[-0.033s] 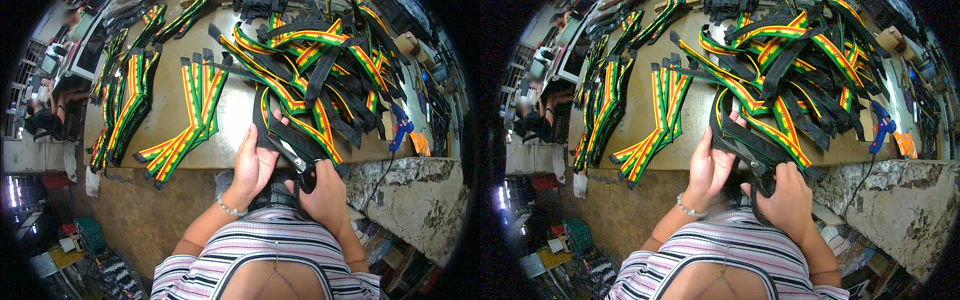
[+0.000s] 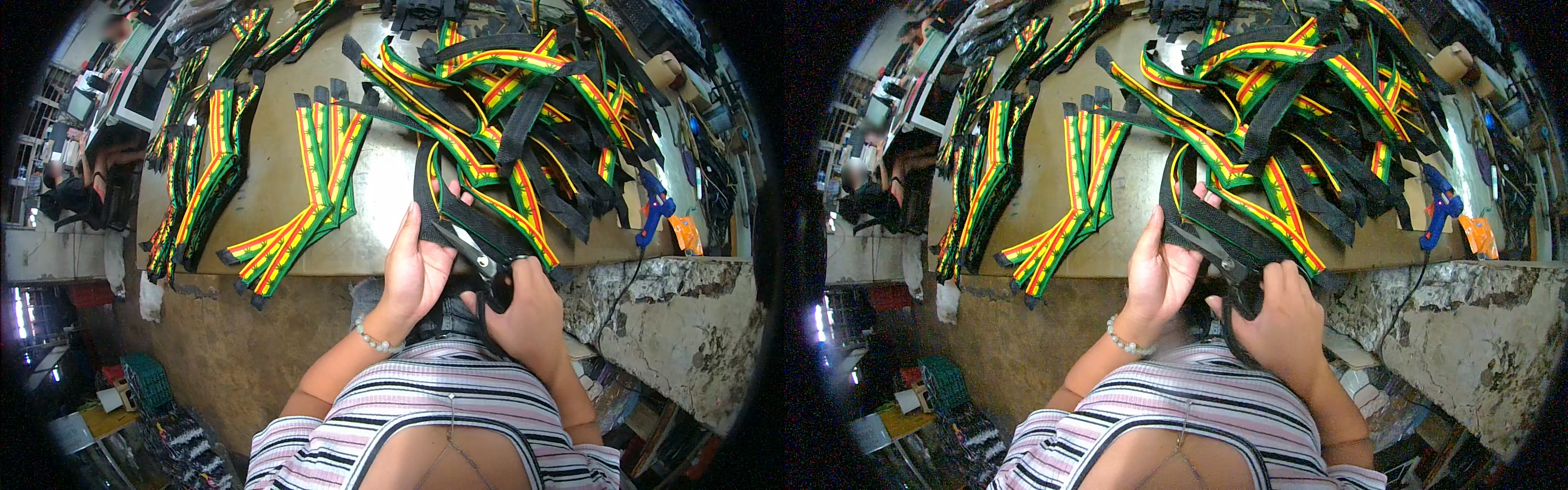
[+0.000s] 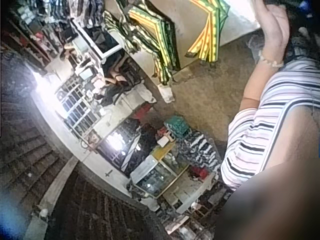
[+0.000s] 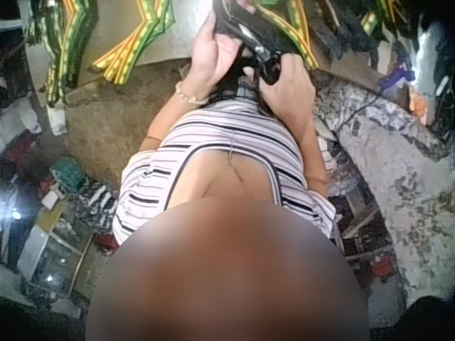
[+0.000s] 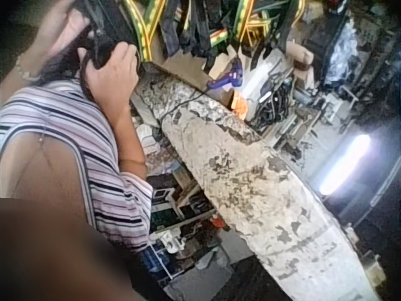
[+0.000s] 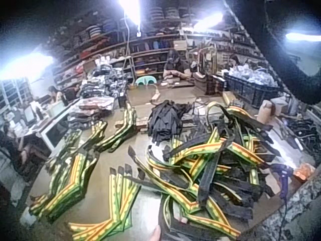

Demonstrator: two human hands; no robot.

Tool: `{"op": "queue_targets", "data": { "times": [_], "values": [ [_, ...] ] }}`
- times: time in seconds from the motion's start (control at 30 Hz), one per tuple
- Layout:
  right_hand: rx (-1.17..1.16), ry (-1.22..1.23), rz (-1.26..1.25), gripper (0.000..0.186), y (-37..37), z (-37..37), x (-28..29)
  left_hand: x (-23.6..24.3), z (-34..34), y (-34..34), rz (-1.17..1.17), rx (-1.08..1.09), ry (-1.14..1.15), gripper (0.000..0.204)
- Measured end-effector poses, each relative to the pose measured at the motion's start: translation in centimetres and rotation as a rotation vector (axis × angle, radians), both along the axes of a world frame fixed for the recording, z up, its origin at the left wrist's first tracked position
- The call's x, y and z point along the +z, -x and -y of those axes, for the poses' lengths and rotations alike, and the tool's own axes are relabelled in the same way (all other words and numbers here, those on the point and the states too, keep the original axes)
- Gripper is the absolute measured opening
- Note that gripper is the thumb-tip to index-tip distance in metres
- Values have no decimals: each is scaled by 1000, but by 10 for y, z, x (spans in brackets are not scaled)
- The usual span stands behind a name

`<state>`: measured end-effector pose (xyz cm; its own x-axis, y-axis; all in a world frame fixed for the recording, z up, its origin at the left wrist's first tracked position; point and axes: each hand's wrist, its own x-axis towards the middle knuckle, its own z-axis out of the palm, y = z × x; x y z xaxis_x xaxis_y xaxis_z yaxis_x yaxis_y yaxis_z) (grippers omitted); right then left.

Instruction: The person repeatedly picks up patterned fabric strips and cuts them into shorter pieces using scissors. They place the cut pieces on the table and continue cutting additional strips throughout the clip.

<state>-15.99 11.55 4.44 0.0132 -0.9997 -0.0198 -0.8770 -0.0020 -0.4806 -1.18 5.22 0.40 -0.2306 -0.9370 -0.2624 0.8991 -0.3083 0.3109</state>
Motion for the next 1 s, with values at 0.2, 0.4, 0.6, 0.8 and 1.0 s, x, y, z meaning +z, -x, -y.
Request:
{"op": "queue_targets", "data": {
  "times": [0.2, 0.4, 0.6, 0.8, 1.0],
  "values": [
    [46, 158, -23, 52, -4, 8, -21, -1, -6, 4, -108, -8, 70, 66],
    [193, 93, 158, 48, 6, 9, -21, -13, -16, 11, -220, -93, 197, 66],
    [452, -371, 219, 47, 54, -2, 10, 26, -25, -30, 183, -53, 453, 78],
    [252, -370, 57, 52, 76, 4, 18, 122, -55, -115, 1541, 897, 246, 47],
    [261, -243, 162, 48, 67, 1, 9, 46, 9, -107, 2715, 246, 524, 62]
  ]
}}
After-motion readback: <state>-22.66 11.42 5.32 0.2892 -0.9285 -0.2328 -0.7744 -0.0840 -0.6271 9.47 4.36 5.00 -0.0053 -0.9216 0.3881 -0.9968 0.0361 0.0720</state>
